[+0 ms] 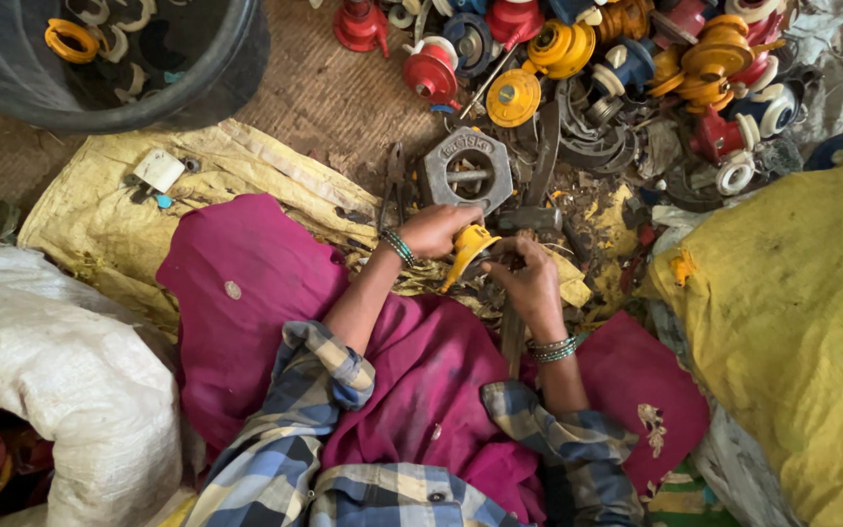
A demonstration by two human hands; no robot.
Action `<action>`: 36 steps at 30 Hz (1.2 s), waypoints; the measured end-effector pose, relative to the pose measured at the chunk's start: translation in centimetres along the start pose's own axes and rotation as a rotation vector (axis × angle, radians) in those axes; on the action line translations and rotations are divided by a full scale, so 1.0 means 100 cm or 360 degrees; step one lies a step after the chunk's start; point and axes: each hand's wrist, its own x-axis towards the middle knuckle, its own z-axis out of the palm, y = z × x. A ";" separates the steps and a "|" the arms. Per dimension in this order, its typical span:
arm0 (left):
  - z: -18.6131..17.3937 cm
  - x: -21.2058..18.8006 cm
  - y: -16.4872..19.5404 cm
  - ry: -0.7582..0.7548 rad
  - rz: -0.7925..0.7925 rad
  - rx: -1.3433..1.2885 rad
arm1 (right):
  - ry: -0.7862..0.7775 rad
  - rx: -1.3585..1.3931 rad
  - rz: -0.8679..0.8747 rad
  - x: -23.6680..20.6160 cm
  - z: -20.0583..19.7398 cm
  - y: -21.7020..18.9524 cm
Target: The person sits on the floor and uses a hammer and metal tool to break apart yellow plastic objects. They repeatedly strike the objects, remove broken pieces, and place them into a nearby bucket.
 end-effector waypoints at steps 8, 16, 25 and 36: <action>-0.007 -0.001 0.006 -0.0108 -0.0094 0.0083 | 0.0066 -0.0405 -0.0373 0.000 -0.008 -0.023; -0.002 0.000 -0.002 -0.0093 -0.0005 0.0047 | 0.0025 -0.0347 -0.0367 0.000 -0.006 -0.015; -0.029 0.001 0.025 -0.0238 0.0091 -0.0770 | 0.0165 0.0663 0.0006 -0.003 -0.003 0.014; -0.030 -0.001 0.078 0.0048 -0.0185 -0.2287 | 0.0649 0.1946 0.0408 -0.003 0.020 0.021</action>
